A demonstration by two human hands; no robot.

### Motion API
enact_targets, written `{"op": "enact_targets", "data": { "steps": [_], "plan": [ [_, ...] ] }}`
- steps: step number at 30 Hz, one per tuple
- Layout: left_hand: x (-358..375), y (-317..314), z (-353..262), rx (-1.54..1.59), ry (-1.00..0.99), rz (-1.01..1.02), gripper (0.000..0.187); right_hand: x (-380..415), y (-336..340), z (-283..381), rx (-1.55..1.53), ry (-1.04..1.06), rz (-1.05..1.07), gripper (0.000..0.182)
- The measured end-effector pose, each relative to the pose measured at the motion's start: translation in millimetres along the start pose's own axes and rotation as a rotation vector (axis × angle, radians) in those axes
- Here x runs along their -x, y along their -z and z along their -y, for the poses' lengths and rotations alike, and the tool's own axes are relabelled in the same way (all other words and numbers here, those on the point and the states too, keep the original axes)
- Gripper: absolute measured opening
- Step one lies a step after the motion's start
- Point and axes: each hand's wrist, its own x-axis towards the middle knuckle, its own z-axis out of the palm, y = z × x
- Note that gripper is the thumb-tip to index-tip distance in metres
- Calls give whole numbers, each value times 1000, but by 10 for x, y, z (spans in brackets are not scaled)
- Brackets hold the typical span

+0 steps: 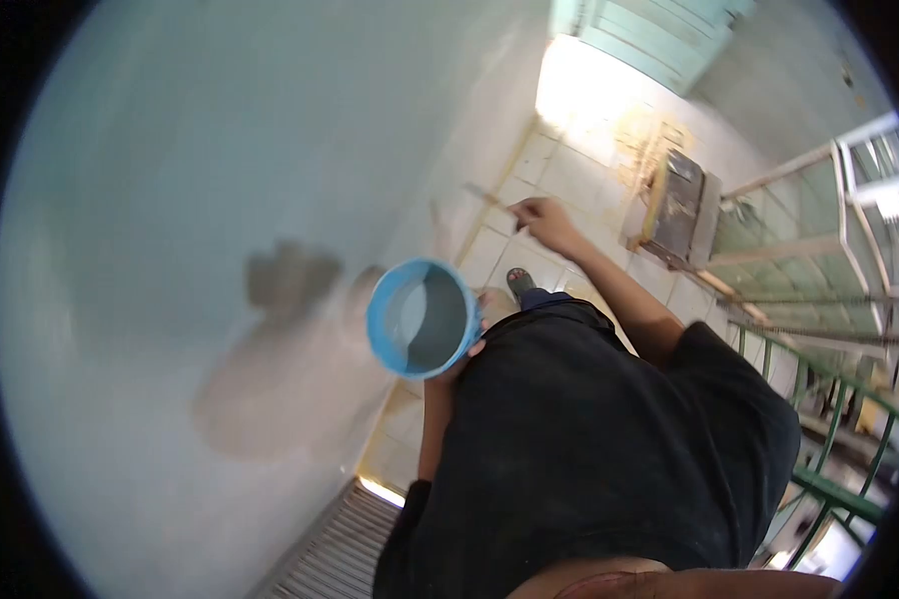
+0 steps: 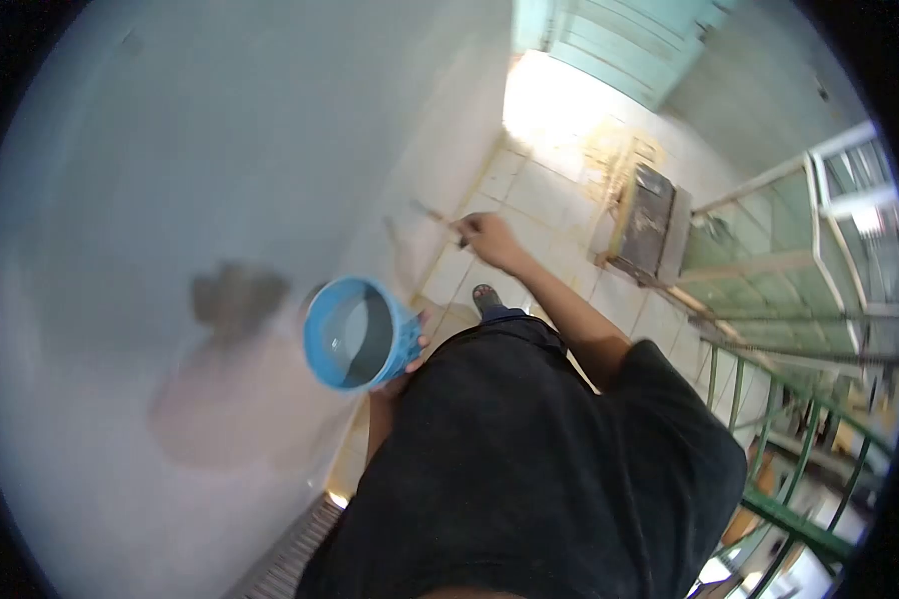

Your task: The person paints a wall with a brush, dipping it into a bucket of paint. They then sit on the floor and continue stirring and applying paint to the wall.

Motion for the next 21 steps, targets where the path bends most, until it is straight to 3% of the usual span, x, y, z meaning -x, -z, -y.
{"op": "enact_targets", "data": {
  "steps": [2, 6, 8, 10, 13, 17, 19, 21],
  "plan": [
    [-45, -237, 126, -66, 11, 117, 84, 242, 242, 360, -39, -61, -64, 33],
    [-15, 6, 17, -101, -19, -3, 84, 696, 461, 1045, -227, -104, -162, 31],
    [37, -101, 51, -33, -58, 41, 84, 896, 524, 1272, -279, -44, -137, 29],
    [123, -98, 75, 88, -61, -46, 88, 982, 536, 1408, -297, -3, -102, 30],
    [312, -230, 83, 15, -95, -48, 85, 1134, 469, 1684, -313, 19, 5, 28],
    [472, -403, 226, -90, -255, -104, 79, 1141, 437, 1985, -168, 143, 174, 30],
    [516, -341, 219, -72, -281, -42, 78, 1204, 289, 2173, 84, 263, 106, 32],
    [538, -329, 304, -56, -304, 4, 77, 1297, 217, 2319, 130, 283, 107, 33]
  ]
}}
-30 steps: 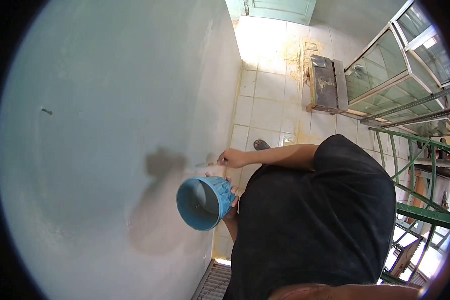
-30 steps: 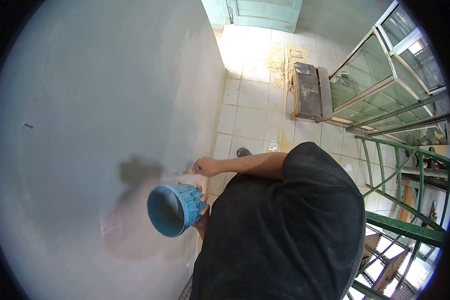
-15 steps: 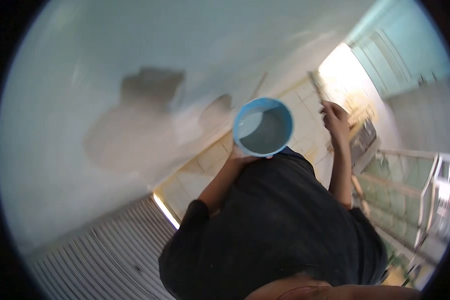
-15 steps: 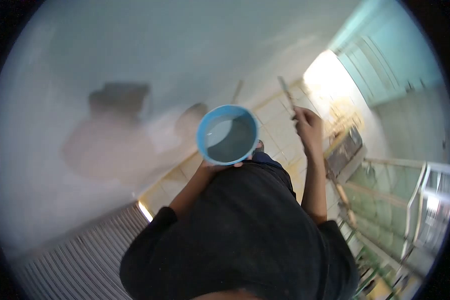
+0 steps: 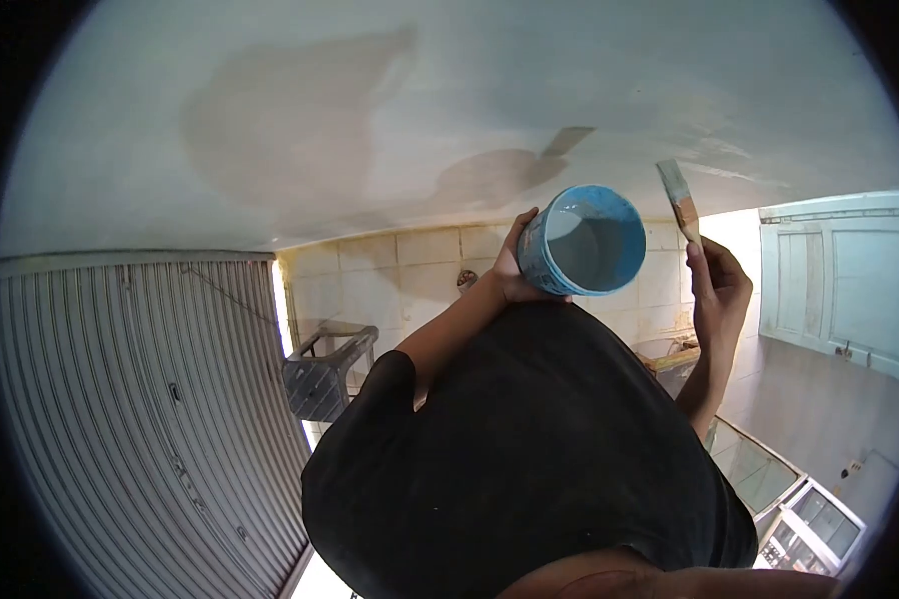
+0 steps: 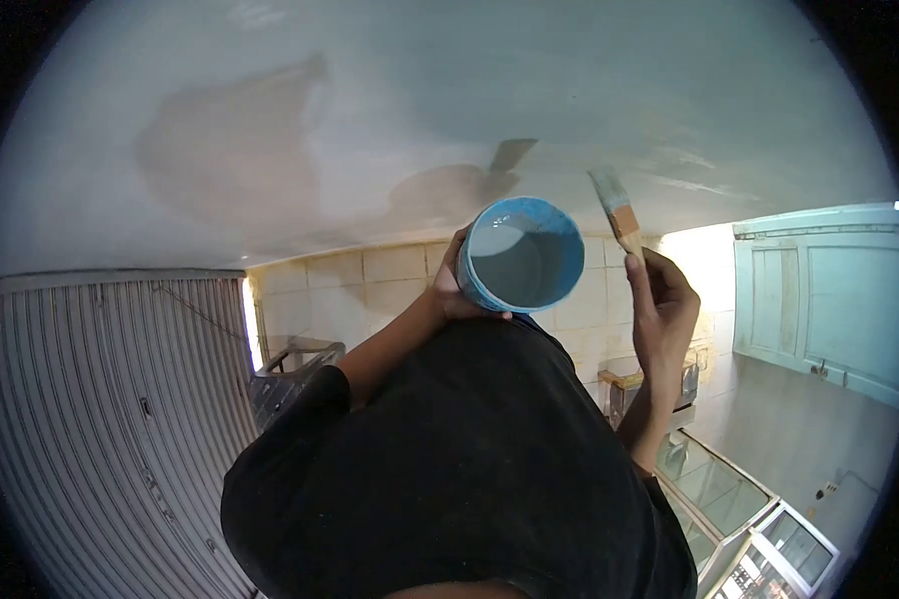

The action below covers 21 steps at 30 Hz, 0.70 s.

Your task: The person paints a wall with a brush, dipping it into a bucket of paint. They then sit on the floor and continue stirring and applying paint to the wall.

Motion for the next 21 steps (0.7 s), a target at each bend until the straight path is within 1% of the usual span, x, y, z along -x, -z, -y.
{"op": "enact_targets", "data": {
  "steps": [2, 3, 5, 6, 8, 11, 12, 14, 16, 18, 19, 20, 21],
  "plan": [
    [22, 24, 15, -14, -34, 36, 76, 12, -102, 91, 33, 111, 33, 33],
    [32, 37, 30, -6, -39, 39, 76, 29, -156, 134, 49, 138, 40, 30],
    [126, 32, -44, -93, -105, 1, 76, 19, -328, 223, 127, 230, 66, 24],
    [139, 16, -12, -89, -108, -1, 76, 49, -343, 266, 168, 277, 73, 22],
    [117, -14, 32, -71, -127, 17, 76, 110, -379, 300, 179, 307, 64, 21],
    [78, -19, 51, -23, -100, 61, 79, 180, -433, 341, 208, 351, 35, 20],
    [70, -17, -23, -22, -79, 65, 79, 159, -509, 358, 223, 361, 20, 20],
    [70, -28, -39, -46, -102, 57, 82, 194, -583, 327, 222, 372, -33, 18],
    [89, -52, -65, -35, -26, 87, 84, 246, -631, 330, 215, 379, -86, 18],
    [91, -63, -72, -8, -67, 14, 82, 280, -669, 329, 240, 368, -146, 17],
    [79, -65, -81, 39, -78, -47, 80, 278, -702, 294, 258, 412, -168, 17],
    [63, -66, -104, 32, -31, -52, 80, 275, -731, 258, 277, 452, -191, 17],
    [52, -63, -135, 68, -32, -102, 79, 278, -768, 233, 273, 460, -229, 17]
  ]
}}
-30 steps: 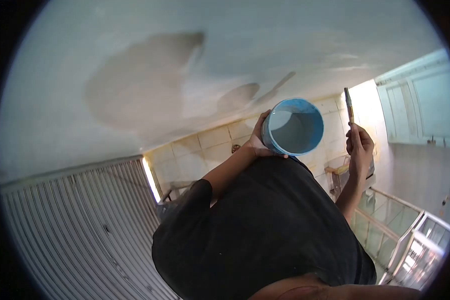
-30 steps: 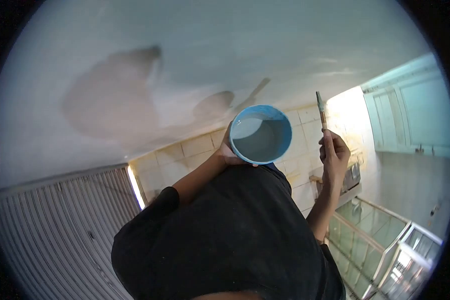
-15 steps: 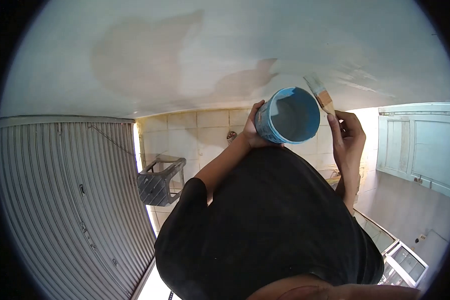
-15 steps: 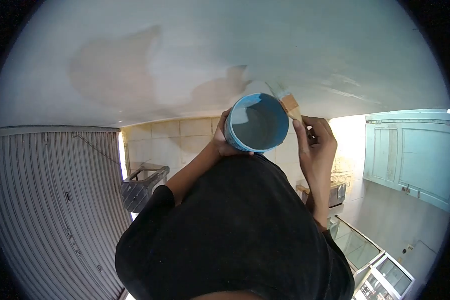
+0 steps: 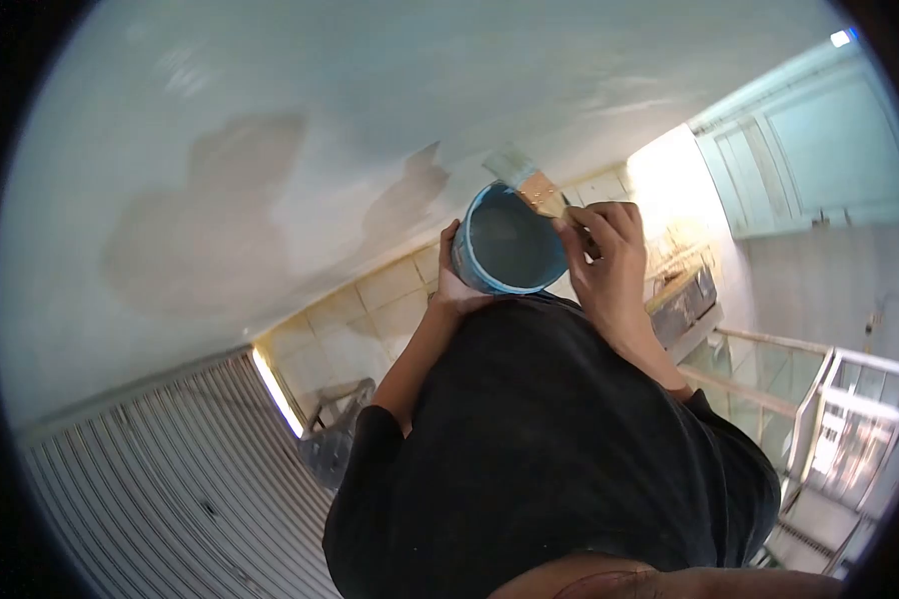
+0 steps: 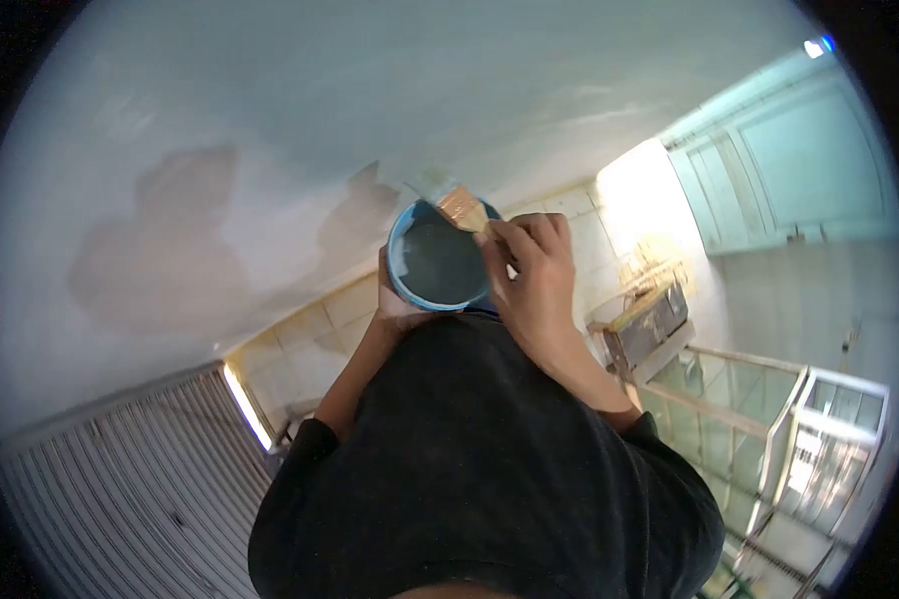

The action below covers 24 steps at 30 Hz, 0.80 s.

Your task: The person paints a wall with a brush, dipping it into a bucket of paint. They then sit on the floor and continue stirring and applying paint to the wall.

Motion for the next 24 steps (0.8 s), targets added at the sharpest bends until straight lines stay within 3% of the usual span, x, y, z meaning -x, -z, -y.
{"op": "enact_targets", "data": {
  "steps": [1, 3, 5, 7, 9, 10, 15, 17, 19, 22, 24],
  "plan": [
    [-14, 13, -32, 33, 0, -53, 78, 16, -29, 16, 25, -32, -32, 17],
    [-67, 77, -64, 40, 69, 40, 76, 42, -83, 46, 57, 11, -81, 17],
    [-115, 52, -29, -461, -148, -24, 76, 98, -131, 38, 115, -44, -119, 17],
    [-222, 339, -126, -306, -33, 71, 76, 144, -168, 56, 114, -55, -81, 17],
    [-304, 508, -155, -446, -155, -10, 78, 180, -191, 56, 197, -105, -137, 15],
    [-273, 561, -198, -532, -152, -4, 70, 183, -181, 54, 184, -89, -112, 17],
    [-555, 668, -89, -468, 234, 57, 72, 133, 43, -30, 197, -144, -189, 21],
    [-729, 647, -45, -434, 334, 77, 73, 109, 187, -204, 90, -222, -385, 23],
    [-840, 679, -42, -393, 415, 99, 74, 122, 258, -540, 128, -329, -605, 10],
    [-1059, 612, 63, -338, 519, 122, 76, 303, 429, -1412, 138, -757, -807, 39],
    [-1423, 484, 233, -309, 587, 126, 77, 729, 419, -2575, 209, -931, -802, 52]
  ]
}}
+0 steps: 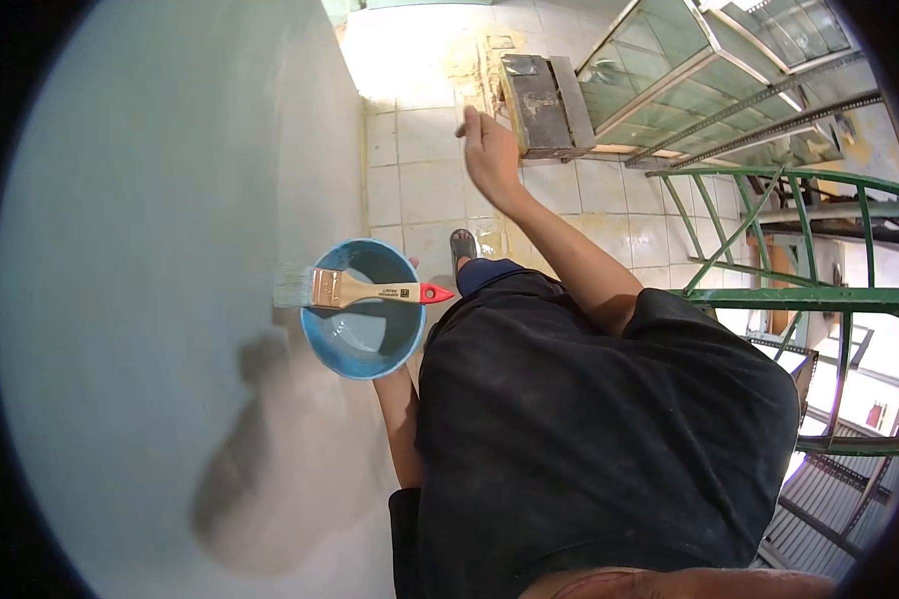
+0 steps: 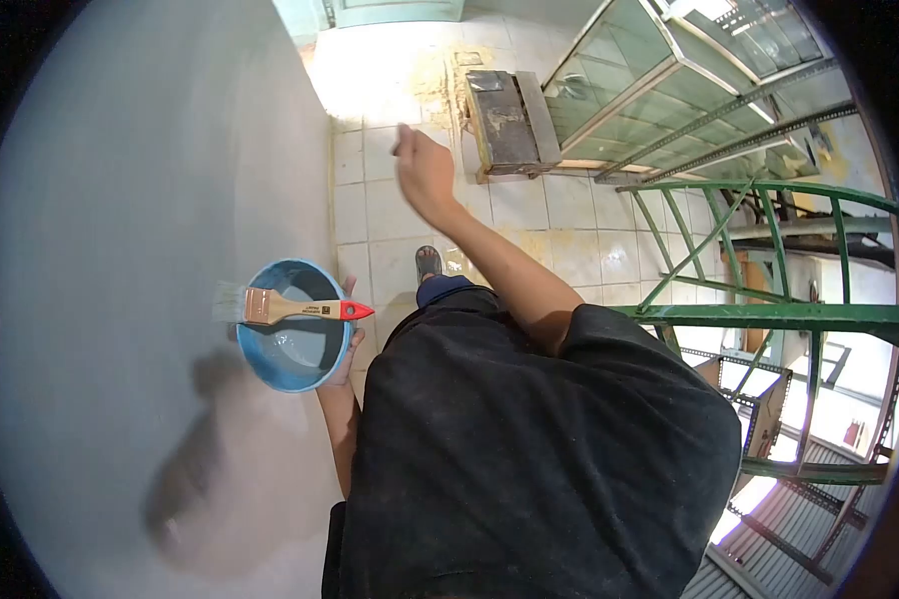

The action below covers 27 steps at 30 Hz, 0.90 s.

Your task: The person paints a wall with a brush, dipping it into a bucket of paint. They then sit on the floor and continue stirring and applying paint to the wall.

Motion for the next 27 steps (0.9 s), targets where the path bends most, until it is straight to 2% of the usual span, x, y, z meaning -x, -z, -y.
{"op": "enact_targets", "data": {
  "steps": [2, 4, 5, 6, 7, 8, 9, 11, 13, 14, 16, 17, 19, 21, 23, 25, 26, 27],
  "plan": [
    [-171, -3, 0, 30, 40, 39, 78, -18, -233, -1365, 109, 86, -15, 50],
    [-551, -85, -83, 57, 85, 64, 80, 142, -317, -2726, 130, -184, 202, 44],
    [-718, -124, -109, 71, 109, 77, 80, 278, -376, -3314, 72, -630, 241, 38],
    [-903, -174, -121, 87, 132, 86, 81, 393, -215, -3398, 15, -944, 234, 32],
    [-1109, -206, -104, 108, 153, 98, 82, 845, -336, -4966, 483, -430, 677, 26],
    [-1271, -327, -79, 265, 153, -19, 85, 802, 148, -3909, 134, -893, 402, 17],
    [-1269, -302, 27, 268, 152, -2, 85, 1246, 118, -4286, 50, -959, -56, 21],
    [-1605, -321, -23, 180, 179, 68, 83, 1524, 447, -4649, 611, -738, 543, 29],
    [-1853, -157, -96, 145, 204, -3, 82, 1368, 586, -4590, 490, -1253, 814, 41],
    [-1981, -173, -96, 165, 227, 2, 83, 1291, 650, -4420, 486, -1258, 814, 41],
    [-2164, -145, -81, 182, 249, 20, 83, 1090, 741, -3972, 392, -1356, 435, 37],
    [-2323, -116, -92, 220, 285, 59, 82, 951, 720, -3943, 390, -1361, 435, 37],
    [-2618, -179, -106, 259, 325, 94, 81, 702, 669, -3854, 726, -777, 737, 32],
    [-2857, -225, -131, 271, 303, 124, 82, 364, 536, -3684, 733, -776, 730, 33],
    [-2946, 32, -233, 309, 337, 96, 83, 176, 422, -3666, 751, -765, 715, 37],
    [-3236, 68, -336, 351, 374, 58, 84, -111, 265, -3735, 621, -487, 808, 50],
    [-3348, 86, -385, 325, 332, 64, 76, -259, 176, -3768, 631, -489, 808, 50],
    [-3466, 96, -421, 299, 287, 69, 71, -435, 84, -3745, 465, -677, 825, 44]
  ]
}}
